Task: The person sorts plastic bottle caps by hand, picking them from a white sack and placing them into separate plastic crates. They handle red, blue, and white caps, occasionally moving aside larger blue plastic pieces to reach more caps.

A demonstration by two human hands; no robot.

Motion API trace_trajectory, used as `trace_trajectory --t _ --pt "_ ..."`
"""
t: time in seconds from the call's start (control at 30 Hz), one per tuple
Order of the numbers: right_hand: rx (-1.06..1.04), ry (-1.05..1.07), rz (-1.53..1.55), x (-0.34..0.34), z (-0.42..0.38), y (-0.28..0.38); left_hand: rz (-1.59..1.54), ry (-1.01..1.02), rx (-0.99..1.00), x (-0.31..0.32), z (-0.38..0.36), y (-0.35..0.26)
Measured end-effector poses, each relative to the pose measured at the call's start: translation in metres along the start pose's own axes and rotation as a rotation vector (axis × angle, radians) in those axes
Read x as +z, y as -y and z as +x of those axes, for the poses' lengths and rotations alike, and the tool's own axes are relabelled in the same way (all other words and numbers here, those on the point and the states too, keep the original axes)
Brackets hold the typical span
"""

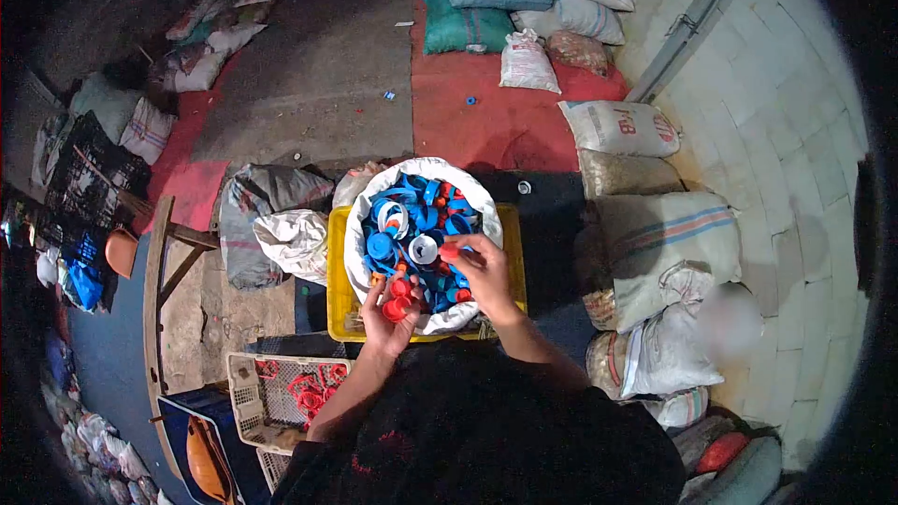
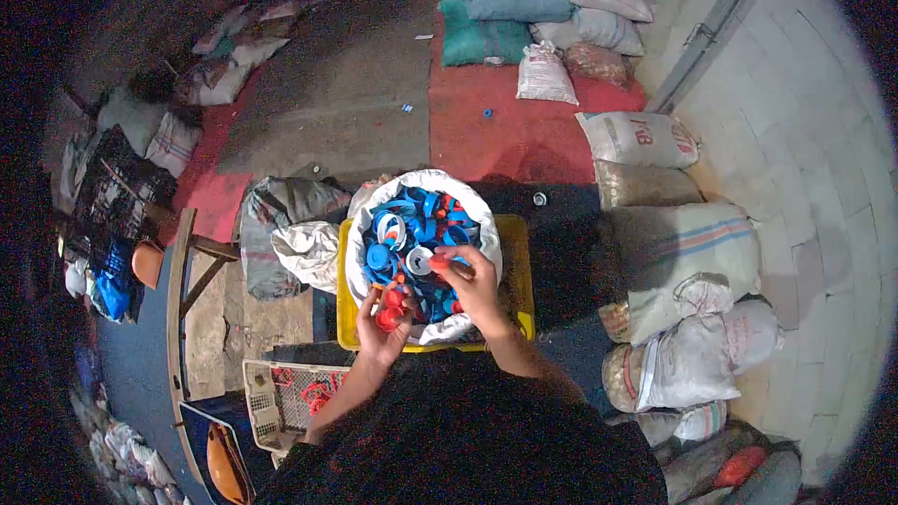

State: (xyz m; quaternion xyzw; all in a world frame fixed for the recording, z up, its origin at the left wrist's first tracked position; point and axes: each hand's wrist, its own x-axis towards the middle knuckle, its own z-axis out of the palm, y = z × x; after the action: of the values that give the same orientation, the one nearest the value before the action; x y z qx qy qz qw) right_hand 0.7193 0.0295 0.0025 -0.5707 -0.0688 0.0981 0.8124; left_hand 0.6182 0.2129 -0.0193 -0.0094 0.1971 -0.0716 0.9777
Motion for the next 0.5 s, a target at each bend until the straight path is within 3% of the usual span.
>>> trace_trajectory --t 0.03,0.2,0.3,0.4,0.5 --pt "-0.048 0.005 -0.042 -0.001 -0.004 0.001 -0.056 0.066 -0.063 0.0 0.003 -0.001" --pt "-0.135 0.08 -0.061 -0.006 -0.015 0.003 -0.02 -0.022 -0.079 0.007 0.01 0.008" --pt "0.012 0.117 -0.206 -0.003 -0.027 0.017 0.031 -0.065 -0.077 0.003 0.01 0.013" --pt "-0.328 0.24 -0.717 0.016 -0.035 0.044 0.198 -0.118 -0.094 0.003 0.005 0.015" --pt "-0.453 0.335 -0.937 0.029 -0.037 0.032 0.336 -0.081 -0.152 0.002 0.005 0.014"
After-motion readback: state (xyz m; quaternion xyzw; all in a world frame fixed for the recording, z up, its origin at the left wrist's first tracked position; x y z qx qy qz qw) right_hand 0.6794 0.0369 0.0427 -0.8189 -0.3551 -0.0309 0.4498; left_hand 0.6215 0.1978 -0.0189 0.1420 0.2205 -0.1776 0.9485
